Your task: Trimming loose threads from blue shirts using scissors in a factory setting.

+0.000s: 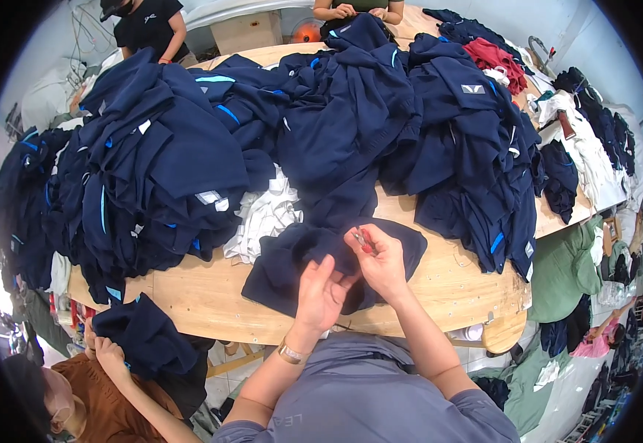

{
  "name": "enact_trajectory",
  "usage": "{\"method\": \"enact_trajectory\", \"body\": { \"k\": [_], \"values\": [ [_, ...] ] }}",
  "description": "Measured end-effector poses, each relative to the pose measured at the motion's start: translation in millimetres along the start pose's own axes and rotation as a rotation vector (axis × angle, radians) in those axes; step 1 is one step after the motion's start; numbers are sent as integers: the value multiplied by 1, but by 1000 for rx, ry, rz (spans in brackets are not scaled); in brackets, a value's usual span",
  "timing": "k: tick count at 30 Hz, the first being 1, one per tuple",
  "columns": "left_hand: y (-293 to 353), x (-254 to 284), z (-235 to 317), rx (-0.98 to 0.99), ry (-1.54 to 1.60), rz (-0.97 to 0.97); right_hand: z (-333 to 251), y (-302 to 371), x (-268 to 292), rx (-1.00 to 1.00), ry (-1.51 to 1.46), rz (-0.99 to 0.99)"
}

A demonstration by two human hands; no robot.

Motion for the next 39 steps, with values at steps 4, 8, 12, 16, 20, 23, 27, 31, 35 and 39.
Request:
{"method": "enact_trajectory", "body": {
  "k": [4, 8, 12, 16, 20, 23, 27, 31, 35, 39],
  "values": [
    [-5, 0, -4, 204, 59, 92, 10, 5, 2, -45, -45, 16],
    [-6, -10, 5, 61, -58, 76, 35, 13, 4, -348, -518, 128],
    [-9, 1, 5, -32, -22, -11, 28, 18, 0, -322, -618, 123],
    [-10, -2, 4, -63, -30, 32, -1, 22, 0, 56, -38, 129],
    [-8, -10, 9, -24, -44, 44, -5, 26, 5, 264, 141, 35],
    [-8, -9, 8, 3, 19, 57, -19, 29, 5, 335, 191, -50],
    [-11, -7, 11, -2, 13, 41, -30, 46, -9, 402, 114, -275],
    [-14, -8, 20, -21, 30, 76, -47, 57, -18, 398, -124, -503],
    [-11, -4, 21, 6, 50, 14, -30, 38, -4, 229, 24, -150],
    [-9, -10, 20, 19, 44, -24, -1, 21, 16, 167, 44, 37]
  ]
}}
Point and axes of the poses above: each hand's wrist, its own y-axis away from the middle knuckle, its own x-axis out of the back of the hand, z = x × y, the point moved 4 cm from there along -y, towards the middle knuckle, and after that the axes turned 8 degrees about x, right-handed, at the moved point
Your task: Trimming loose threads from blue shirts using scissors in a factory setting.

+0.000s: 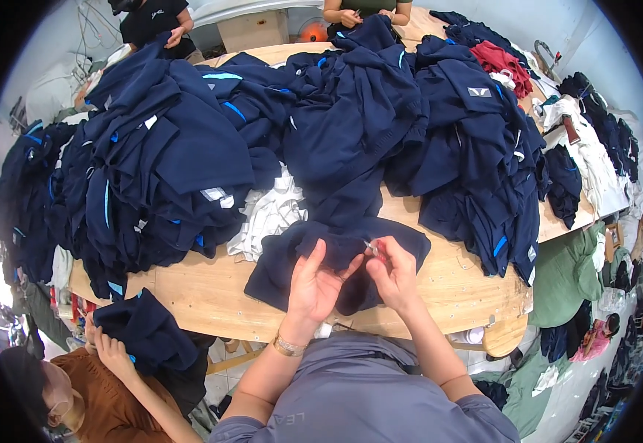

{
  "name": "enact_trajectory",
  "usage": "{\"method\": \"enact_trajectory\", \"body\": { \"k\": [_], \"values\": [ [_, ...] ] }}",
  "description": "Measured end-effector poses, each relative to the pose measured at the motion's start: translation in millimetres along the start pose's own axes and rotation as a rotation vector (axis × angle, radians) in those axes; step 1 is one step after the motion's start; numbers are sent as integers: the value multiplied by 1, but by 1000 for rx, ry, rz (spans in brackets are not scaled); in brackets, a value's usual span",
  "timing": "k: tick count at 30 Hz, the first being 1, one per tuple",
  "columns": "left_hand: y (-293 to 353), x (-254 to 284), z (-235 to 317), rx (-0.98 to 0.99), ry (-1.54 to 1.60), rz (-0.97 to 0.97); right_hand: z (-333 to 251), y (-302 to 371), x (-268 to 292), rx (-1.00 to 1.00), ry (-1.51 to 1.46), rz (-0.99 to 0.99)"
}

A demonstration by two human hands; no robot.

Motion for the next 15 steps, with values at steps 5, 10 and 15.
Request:
{"method": "enact_trajectory", "body": {
  "k": [5, 10, 15],
  "values": [
    [0, 7, 0, -74, -51, 55, -3, -4, 5, 68, 252, -66],
    [0, 5, 1, -187, -132, 44, -5, -4, 0, 196, 436, -116],
    [3, 4, 0, -256, -203, 66, -10, -7, -1, 285, 565, -143]
  ]
}}
Point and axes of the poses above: each hand's wrist, its own y-axis away from the middle knuckle, its own x-axis out of the back of the hand, z = x × y, the point moved 4 cm from there along -y, towards the middle knuckle, and after that the axes turned 8 degrees about x, right-handed, at the moved point
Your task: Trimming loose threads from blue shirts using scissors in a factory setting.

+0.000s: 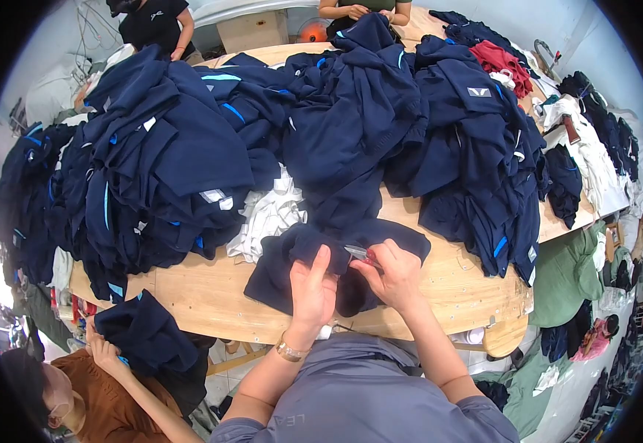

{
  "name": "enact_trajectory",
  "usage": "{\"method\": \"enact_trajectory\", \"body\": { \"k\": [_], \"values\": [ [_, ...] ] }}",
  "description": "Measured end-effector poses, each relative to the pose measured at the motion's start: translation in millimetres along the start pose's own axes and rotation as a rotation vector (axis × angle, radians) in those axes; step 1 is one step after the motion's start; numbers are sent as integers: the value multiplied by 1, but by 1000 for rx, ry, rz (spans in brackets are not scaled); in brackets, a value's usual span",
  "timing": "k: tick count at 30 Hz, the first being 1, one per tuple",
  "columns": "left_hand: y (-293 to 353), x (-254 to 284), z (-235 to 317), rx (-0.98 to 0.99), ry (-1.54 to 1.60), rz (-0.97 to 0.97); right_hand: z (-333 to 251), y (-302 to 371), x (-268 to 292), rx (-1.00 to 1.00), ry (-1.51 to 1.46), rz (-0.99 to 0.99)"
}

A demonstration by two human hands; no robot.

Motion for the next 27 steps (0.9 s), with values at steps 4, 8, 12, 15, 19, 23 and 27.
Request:
{"method": "enact_trajectory", "body": {
  "k": [4, 8, 12, 15, 19, 23, 27],
  "values": [
    [4, 0, 0, -26, -45, 20, -2, 0, 0, 67, 74, 1],
    [3, -1, -1, -43, -57, 53, -1, -1, 1, 74, 89, 3],
    [7, -5, 1, -94, -49, 58, -5, -4, 3, 91, 75, -5],
    [2, -4, -2, -109, -72, 41, -1, -8, 5, 91, 98, -30],
    [2, 1, 1, -179, -139, 111, -1, -12, -1, 65, 12, -19],
    [9, 2, 5, -8, -278, 234, 17, 10, -5, -214, -198, 55],
    [3, -4, -10, -13, -143, 90, 38, 35, -8, -344, -374, 126]
  ]
}}
Point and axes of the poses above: each hand's wrist, its own y-axis away from the middle knuckle, its own x-axis out of the back of the hand, z = x × y, the point moved 4 cm from there along -y, towards the middle knuckle, and after that the axes turned 8 degrees about x, right-handed, at the moved point
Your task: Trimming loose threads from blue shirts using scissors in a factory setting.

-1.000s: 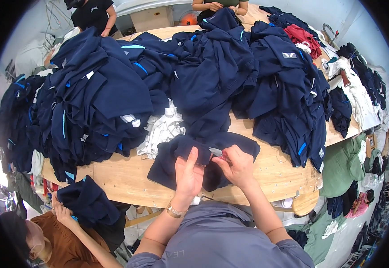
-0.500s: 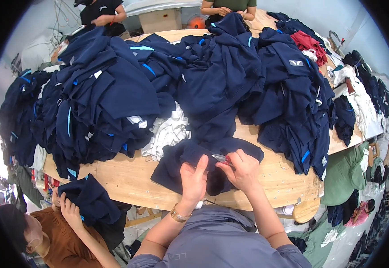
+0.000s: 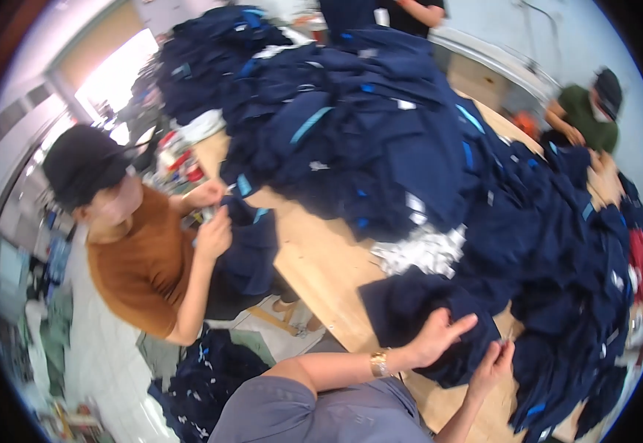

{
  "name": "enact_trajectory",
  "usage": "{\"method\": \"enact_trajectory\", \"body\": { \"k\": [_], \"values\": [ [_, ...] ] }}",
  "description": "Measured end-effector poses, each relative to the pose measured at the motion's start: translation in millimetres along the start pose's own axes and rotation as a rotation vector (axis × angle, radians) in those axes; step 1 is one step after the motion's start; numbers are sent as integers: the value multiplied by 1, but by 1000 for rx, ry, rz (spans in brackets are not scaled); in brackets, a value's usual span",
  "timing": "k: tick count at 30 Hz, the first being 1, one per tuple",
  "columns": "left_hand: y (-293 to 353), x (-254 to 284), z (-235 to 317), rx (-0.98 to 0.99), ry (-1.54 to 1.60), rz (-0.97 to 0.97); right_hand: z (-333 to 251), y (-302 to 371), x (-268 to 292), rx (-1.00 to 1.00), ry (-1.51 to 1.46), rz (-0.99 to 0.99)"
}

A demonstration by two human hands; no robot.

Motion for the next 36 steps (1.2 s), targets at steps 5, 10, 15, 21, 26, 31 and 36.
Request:
{"method": "enact_trajectory", "body": {
  "k": [5, 10, 15, 21, 26, 31, 36],
  "values": [
    [1, 9, -11, 5, -53, 64, 19, 6, -8, -118, -251, -131],
    [4, 9, -13, 15, -172, 95, 2, 4, -19, -121, -259, -148],
    [-13, 21, -45, -70, -307, 171, -13, 1, -26, -149, -237, -99],
    [-2, 21, -42, -92, -390, 200, 3, 11, -29, -243, -245, -150],
    [7, 19, -47, -100, -457, 241, 20, 24, -27, -272, -365, -98],
    [2, 24, -64, -24, -376, 204, 10, 29, -24, -392, -454, -106],
    [15, 9, -44, -35, -129, 149, 3, 37, -26, -357, -433, -174]
  ]
}}
Point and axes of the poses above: each hand's wrist, its own y-axis away from the middle knuckle, its own x-axis out of the back of the hand, z = x × y, the point moved 4 cm from there along -y, towards the middle knuckle, and after that the axes turned 8 degrees about x, right-handed, at the moved point
